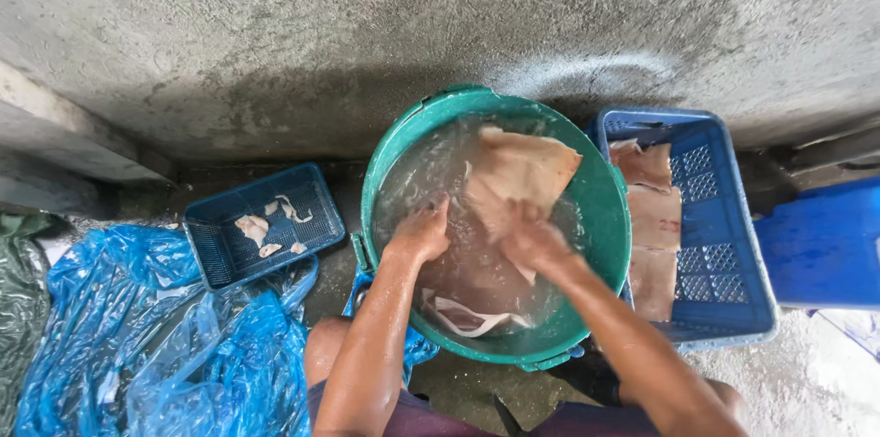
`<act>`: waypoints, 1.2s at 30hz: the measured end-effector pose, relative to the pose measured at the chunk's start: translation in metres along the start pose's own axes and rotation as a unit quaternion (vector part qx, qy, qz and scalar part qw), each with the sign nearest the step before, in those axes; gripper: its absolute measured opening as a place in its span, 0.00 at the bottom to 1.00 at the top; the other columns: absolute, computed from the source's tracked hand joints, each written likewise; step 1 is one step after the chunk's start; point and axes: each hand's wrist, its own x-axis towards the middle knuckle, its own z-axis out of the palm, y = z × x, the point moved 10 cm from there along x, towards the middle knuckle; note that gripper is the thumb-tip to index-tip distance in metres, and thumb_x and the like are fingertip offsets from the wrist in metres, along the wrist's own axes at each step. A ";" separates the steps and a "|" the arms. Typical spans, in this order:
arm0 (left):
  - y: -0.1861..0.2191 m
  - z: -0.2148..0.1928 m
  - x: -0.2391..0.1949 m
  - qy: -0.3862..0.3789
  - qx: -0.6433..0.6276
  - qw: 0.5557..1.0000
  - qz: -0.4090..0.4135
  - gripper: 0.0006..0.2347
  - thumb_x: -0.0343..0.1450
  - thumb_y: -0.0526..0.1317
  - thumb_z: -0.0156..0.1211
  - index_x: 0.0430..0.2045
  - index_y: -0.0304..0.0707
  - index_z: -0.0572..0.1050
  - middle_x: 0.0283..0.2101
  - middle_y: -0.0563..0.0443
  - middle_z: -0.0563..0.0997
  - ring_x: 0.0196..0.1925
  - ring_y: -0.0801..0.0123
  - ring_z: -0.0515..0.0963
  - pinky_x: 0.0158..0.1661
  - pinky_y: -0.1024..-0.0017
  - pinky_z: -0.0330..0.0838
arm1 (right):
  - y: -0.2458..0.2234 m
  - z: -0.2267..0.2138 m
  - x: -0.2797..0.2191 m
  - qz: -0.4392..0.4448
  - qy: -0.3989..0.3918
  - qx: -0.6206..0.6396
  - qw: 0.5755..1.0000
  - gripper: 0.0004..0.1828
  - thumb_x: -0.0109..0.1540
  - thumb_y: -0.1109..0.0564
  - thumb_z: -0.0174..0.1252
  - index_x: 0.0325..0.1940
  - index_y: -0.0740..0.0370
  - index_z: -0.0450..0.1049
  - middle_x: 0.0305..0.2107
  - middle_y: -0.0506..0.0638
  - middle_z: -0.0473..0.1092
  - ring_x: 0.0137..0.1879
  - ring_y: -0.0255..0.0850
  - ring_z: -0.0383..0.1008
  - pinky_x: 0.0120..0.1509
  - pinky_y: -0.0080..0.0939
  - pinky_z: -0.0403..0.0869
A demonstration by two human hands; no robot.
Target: The person washes large flat pieces of fish skin by hand in a green bucket of water, then places them into a blue basket. The process is repeated for multiple pieces.
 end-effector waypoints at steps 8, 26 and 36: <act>0.002 0.003 -0.001 -0.009 0.017 1.000 0.010 0.43 0.64 0.43 0.71 0.73 0.42 0.48 0.71 0.34 0.63 0.72 0.44 0.64 0.70 0.54 0.56 | -0.008 0.029 0.014 -0.014 -0.006 -0.072 0.997 0.10 0.66 0.55 0.52 0.49 0.61 0.72 0.42 0.62 0.77 0.49 0.58 0.80 0.52 0.59 0.77; 0.143 -0.051 -0.051 0.062 -0.441 0.839 0.312 0.52 0.51 0.45 0.85 0.70 0.33 0.57 0.68 0.43 0.69 0.73 0.59 0.66 0.69 0.59 0.63 | -0.044 -0.317 -0.179 -0.132 0.271 0.019 0.953 0.19 0.65 0.42 0.58 0.34 0.60 0.77 0.25 0.55 0.72 0.34 0.56 0.76 0.37 0.51 0.73; 0.164 0.005 -0.037 -0.070 -0.462 0.853 0.230 0.23 0.66 0.34 0.76 0.56 0.30 0.77 0.48 0.45 0.81 0.43 0.73 0.84 0.39 0.74 0.84 | 0.008 -0.281 -0.192 -0.077 0.368 0.008 0.927 0.26 0.61 0.43 0.67 0.18 0.61 0.70 0.15 0.56 0.66 0.24 0.54 0.70 0.29 0.52 0.69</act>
